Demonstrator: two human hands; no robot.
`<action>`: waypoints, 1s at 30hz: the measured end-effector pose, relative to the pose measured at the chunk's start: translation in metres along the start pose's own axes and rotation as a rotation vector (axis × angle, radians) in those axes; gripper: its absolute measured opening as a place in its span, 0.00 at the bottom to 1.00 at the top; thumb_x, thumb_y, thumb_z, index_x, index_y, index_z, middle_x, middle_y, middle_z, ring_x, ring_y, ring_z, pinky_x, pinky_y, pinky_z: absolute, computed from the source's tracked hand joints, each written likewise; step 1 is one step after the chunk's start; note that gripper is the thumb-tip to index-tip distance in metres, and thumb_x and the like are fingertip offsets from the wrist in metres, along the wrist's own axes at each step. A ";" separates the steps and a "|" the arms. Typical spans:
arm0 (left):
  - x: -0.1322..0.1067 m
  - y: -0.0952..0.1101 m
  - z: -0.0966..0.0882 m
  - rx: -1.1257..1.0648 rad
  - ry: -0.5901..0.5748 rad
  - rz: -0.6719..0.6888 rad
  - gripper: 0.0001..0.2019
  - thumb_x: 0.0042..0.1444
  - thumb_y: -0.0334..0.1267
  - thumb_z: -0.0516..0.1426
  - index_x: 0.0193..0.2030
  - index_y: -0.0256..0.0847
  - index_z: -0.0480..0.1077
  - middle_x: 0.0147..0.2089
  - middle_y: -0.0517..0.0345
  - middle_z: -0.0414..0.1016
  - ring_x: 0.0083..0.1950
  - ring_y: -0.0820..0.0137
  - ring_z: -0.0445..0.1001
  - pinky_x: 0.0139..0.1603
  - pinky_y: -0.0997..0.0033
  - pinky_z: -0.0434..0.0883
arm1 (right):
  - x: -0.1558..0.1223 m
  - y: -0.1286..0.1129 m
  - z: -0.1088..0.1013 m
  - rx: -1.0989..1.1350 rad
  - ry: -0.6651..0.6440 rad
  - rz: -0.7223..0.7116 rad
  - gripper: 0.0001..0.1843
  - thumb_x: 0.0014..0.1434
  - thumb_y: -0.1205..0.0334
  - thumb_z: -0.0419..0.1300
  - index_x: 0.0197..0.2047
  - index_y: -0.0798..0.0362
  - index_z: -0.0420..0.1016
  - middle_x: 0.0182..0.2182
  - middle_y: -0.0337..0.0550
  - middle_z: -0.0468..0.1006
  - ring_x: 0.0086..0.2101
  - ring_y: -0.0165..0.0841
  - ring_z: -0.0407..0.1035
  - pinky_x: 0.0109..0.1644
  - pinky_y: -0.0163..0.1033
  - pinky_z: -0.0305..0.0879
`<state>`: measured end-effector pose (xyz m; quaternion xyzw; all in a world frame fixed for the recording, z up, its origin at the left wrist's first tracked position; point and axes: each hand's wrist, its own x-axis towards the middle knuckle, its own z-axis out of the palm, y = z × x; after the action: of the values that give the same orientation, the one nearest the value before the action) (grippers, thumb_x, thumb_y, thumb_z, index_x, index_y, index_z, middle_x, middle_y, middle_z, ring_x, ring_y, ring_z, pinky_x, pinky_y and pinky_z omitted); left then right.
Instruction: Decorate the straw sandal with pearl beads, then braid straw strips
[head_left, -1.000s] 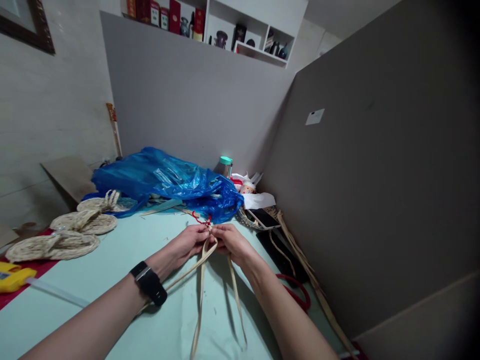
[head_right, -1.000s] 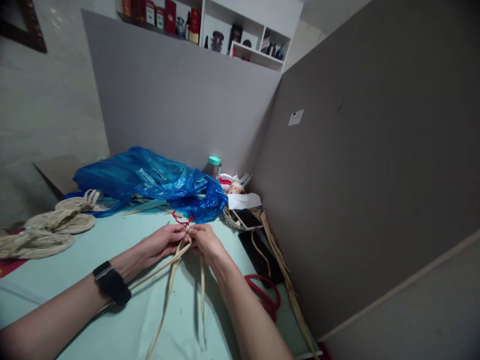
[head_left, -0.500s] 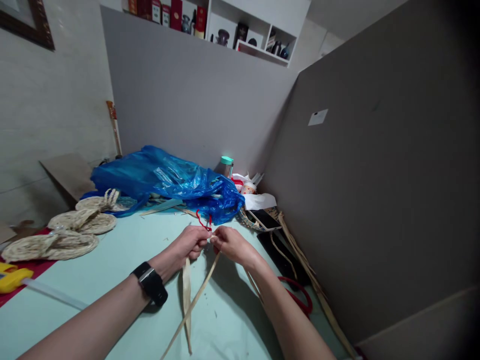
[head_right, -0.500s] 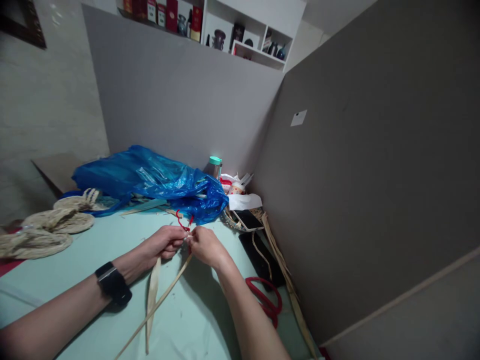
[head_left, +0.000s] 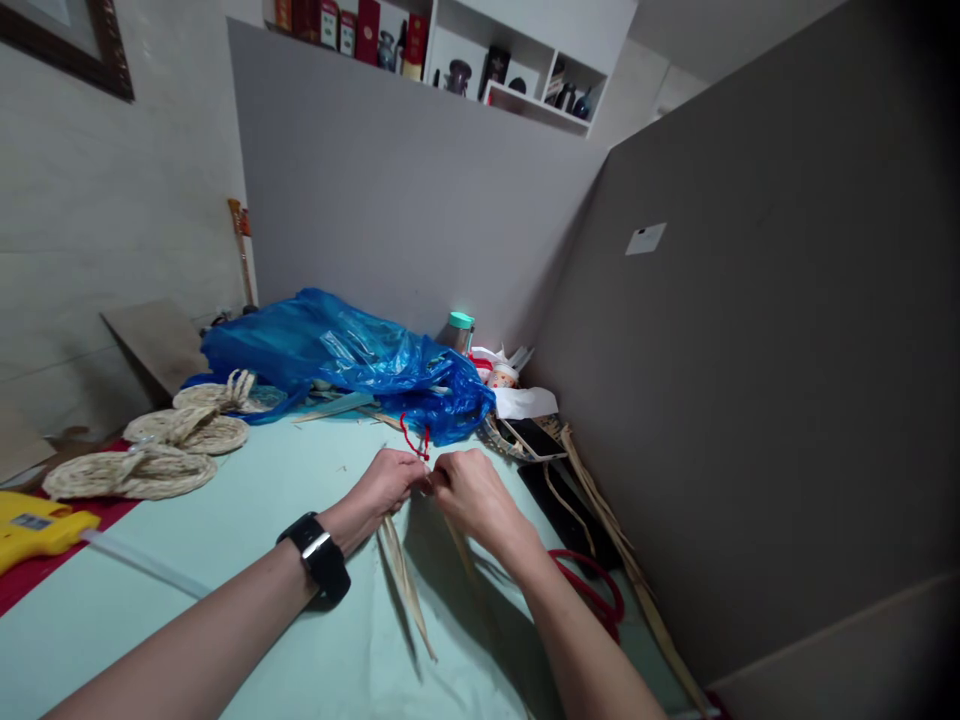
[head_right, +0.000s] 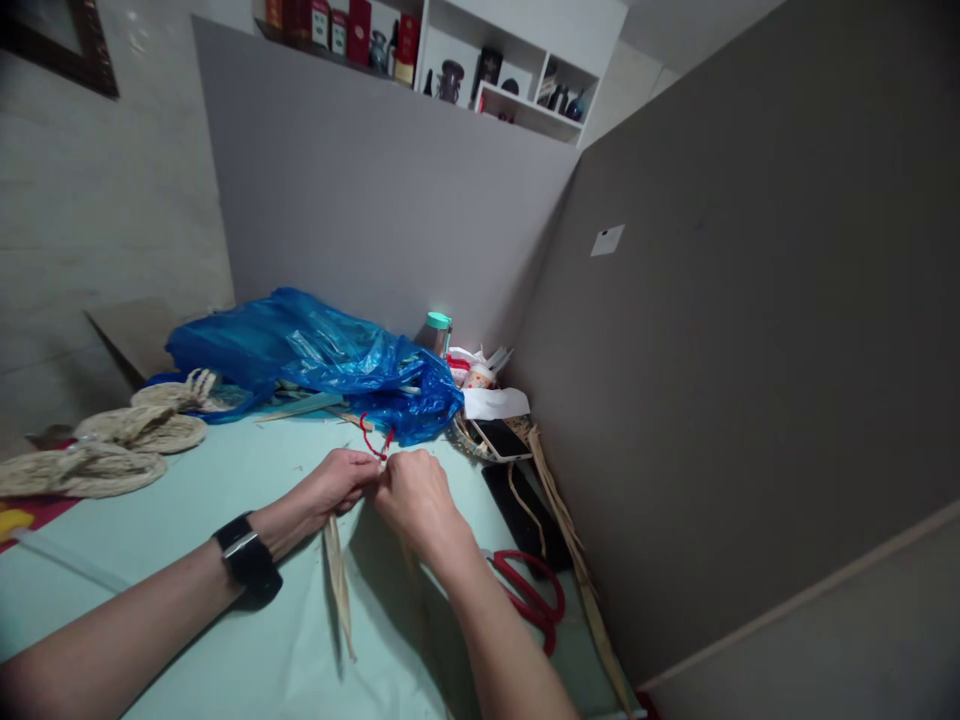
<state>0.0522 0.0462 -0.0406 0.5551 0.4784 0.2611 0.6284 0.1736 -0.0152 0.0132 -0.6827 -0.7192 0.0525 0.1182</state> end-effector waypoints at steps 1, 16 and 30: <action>-0.001 0.000 -0.001 -0.006 0.001 0.004 0.17 0.63 0.42 0.58 0.57 0.39 0.69 0.57 0.48 0.73 0.51 0.60 0.75 0.49 0.52 0.76 | -0.002 -0.005 0.002 -0.016 -0.002 -0.012 0.14 0.59 0.68 0.53 0.35 0.59 0.81 0.33 0.60 0.82 0.34 0.42 0.74 0.32 0.40 0.50; -0.002 0.004 -0.014 -0.069 -0.075 0.065 0.17 0.63 0.42 0.58 0.56 0.38 0.69 0.56 0.48 0.73 0.50 0.60 0.76 0.48 0.53 0.76 | 0.005 0.010 0.002 0.160 0.011 -0.092 0.17 0.63 0.56 0.54 0.28 0.53 0.78 0.27 0.48 0.80 0.27 0.33 0.66 0.30 0.38 0.47; 0.004 -0.002 -0.015 0.283 0.015 0.245 0.15 0.63 0.42 0.58 0.53 0.38 0.70 0.51 0.51 0.75 0.45 0.63 0.77 0.44 0.57 0.76 | 0.032 0.019 0.049 0.571 -0.046 0.016 0.17 0.65 0.65 0.51 0.28 0.56 0.75 0.23 0.38 0.72 0.27 0.28 0.62 0.31 0.31 0.53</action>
<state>0.0396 0.0559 -0.0422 0.6902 0.4438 0.2698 0.5038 0.1790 0.0225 -0.0358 -0.6261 -0.6723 0.2695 0.2888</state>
